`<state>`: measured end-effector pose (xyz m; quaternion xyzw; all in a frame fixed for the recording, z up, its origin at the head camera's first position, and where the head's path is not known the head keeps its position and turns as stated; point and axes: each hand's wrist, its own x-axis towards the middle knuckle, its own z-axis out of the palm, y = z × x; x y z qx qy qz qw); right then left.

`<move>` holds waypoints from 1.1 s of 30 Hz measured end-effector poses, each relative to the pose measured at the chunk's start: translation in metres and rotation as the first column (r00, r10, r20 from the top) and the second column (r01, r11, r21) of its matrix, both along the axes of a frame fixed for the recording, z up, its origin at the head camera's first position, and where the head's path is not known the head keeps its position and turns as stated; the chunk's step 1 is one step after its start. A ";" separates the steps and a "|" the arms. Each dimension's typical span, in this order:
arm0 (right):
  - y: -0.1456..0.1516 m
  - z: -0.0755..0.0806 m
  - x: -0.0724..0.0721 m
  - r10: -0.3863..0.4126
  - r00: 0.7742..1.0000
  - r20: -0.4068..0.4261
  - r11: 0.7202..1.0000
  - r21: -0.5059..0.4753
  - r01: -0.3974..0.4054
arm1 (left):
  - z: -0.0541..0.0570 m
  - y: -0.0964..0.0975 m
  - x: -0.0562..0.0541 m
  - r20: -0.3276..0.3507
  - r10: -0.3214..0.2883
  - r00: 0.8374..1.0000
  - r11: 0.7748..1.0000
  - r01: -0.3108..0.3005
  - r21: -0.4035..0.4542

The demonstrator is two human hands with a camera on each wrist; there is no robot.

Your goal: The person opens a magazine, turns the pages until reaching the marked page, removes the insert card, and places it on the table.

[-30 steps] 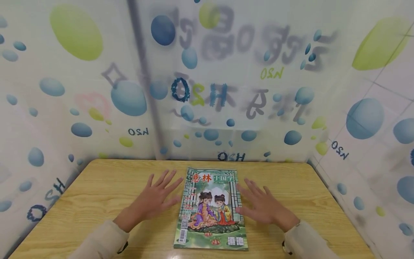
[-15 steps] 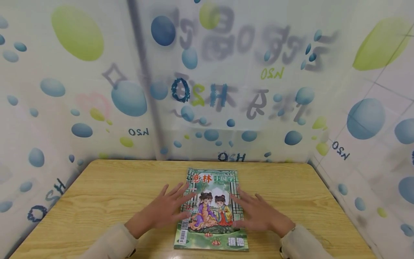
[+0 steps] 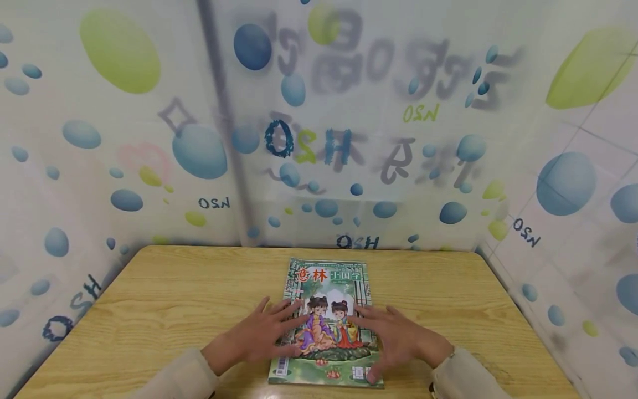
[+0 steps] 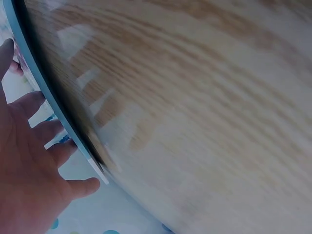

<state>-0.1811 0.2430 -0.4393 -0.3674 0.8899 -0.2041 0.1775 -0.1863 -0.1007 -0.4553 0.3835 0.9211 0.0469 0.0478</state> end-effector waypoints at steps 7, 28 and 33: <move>0.002 -0.002 -0.001 0.044 0.999 -0.020 0.999 -0.009 -0.044 | 0.000 0.000 0.001 0.013 -0.001 1.000 1.000 0.001 -0.009; 0.002 -0.007 -0.005 0.073 0.996 -0.060 0.997 -0.011 -0.074 | 0.002 0.003 0.002 0.004 -0.003 1.000 1.000 0.003 -0.023; 0.002 -0.008 -0.004 0.074 0.995 -0.074 0.997 -0.013 -0.075 | 0.007 0.007 0.006 0.012 -0.003 1.000 1.000 0.003 -0.026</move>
